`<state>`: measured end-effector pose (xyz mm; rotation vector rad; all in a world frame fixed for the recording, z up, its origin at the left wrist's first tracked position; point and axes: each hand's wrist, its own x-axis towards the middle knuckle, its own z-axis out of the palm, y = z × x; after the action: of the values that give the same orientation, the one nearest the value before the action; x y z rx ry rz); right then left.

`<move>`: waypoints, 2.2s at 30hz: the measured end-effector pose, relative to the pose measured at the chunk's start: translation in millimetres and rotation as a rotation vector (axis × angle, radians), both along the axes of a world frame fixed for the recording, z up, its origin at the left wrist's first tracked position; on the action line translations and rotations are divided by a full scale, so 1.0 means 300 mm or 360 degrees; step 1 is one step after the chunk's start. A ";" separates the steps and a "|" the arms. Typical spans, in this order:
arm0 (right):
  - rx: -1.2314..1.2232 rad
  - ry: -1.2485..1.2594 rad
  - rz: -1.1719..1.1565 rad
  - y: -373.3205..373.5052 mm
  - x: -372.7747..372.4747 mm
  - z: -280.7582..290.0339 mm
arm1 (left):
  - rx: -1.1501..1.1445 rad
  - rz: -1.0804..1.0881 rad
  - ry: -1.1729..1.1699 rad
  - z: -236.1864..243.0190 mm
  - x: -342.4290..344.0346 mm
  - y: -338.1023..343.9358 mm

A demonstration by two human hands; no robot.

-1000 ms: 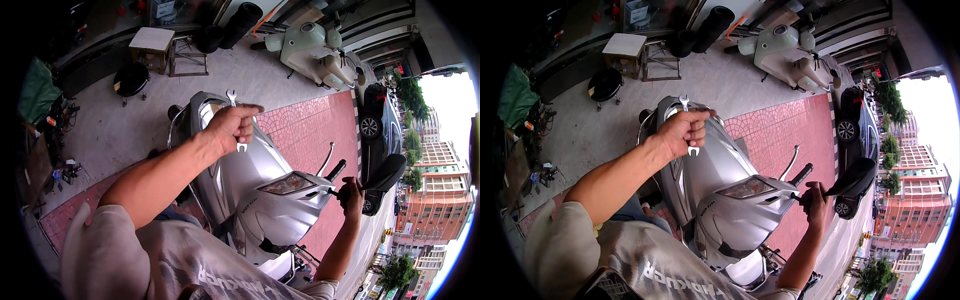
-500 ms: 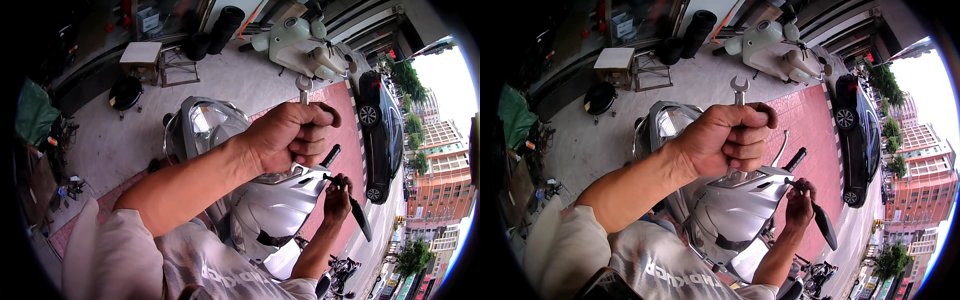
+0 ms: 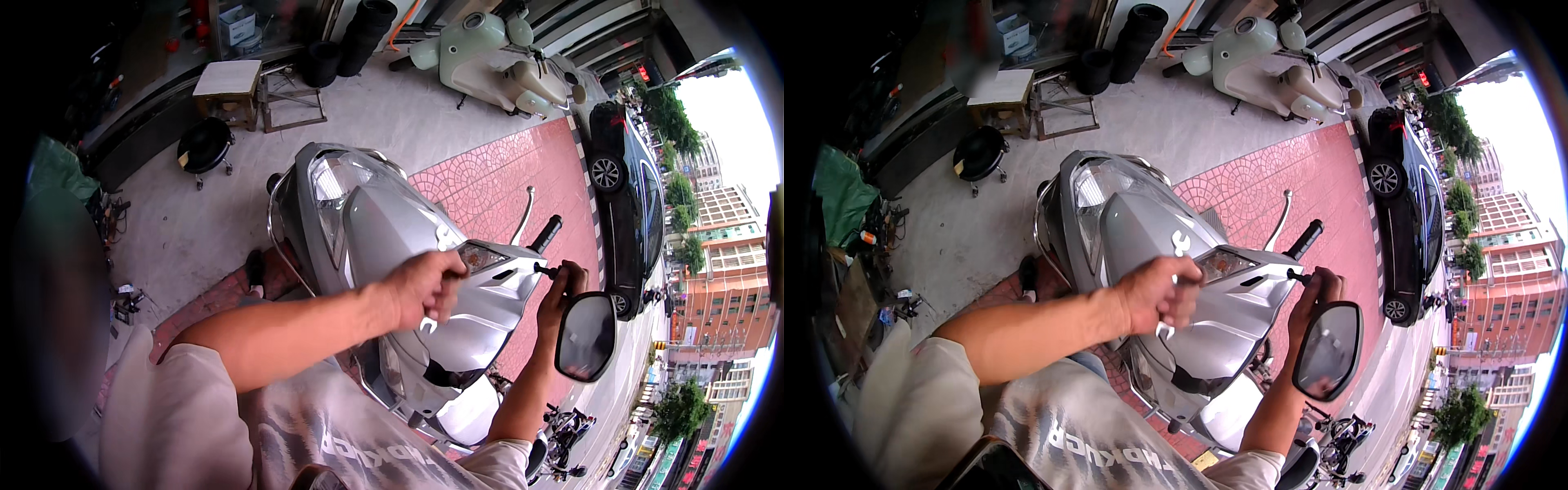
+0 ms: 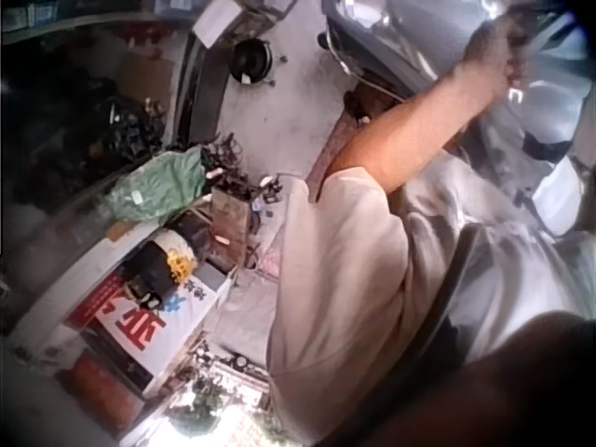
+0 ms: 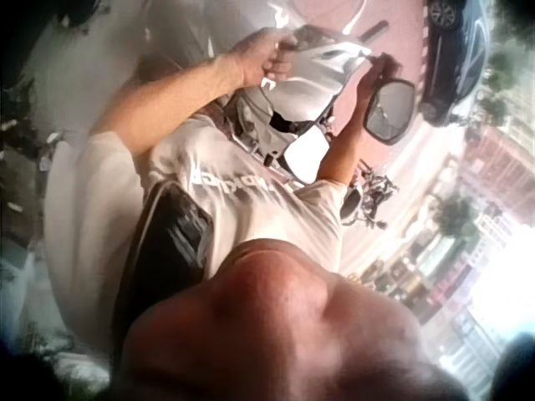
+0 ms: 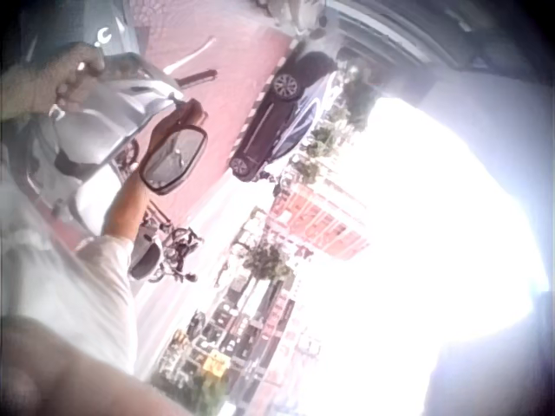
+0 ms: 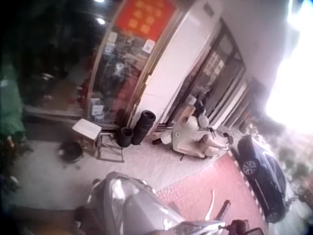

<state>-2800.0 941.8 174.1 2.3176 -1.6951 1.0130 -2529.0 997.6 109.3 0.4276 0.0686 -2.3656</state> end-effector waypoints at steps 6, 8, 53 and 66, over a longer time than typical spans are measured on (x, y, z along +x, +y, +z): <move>0.0247 0.0470 0.0060 -0.093 -0.007 0.128 | -0.0501 -0.0650 -0.0405 0.131 -0.110 0.119; 0.0369 0.0293 0.0124 -0.117 -0.017 0.151 | -0.0467 -0.0689 -0.0496 0.115 -0.135 0.126; 0.0015 0.0470 0.0245 -0.062 -0.018 0.101 | -0.0392 0.0577 -0.0066 0.231 0.193 -0.177; 0.1226 -0.1088 -0.0196 -0.176 -0.046 0.139 | -0.0830 -0.0740 -0.0615 0.071 -0.195 0.079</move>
<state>-2813.9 889.0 215.8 2.3224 -2.8803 1.4251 -2587.5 1021.4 130.5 0.6821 -0.8907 -2.5628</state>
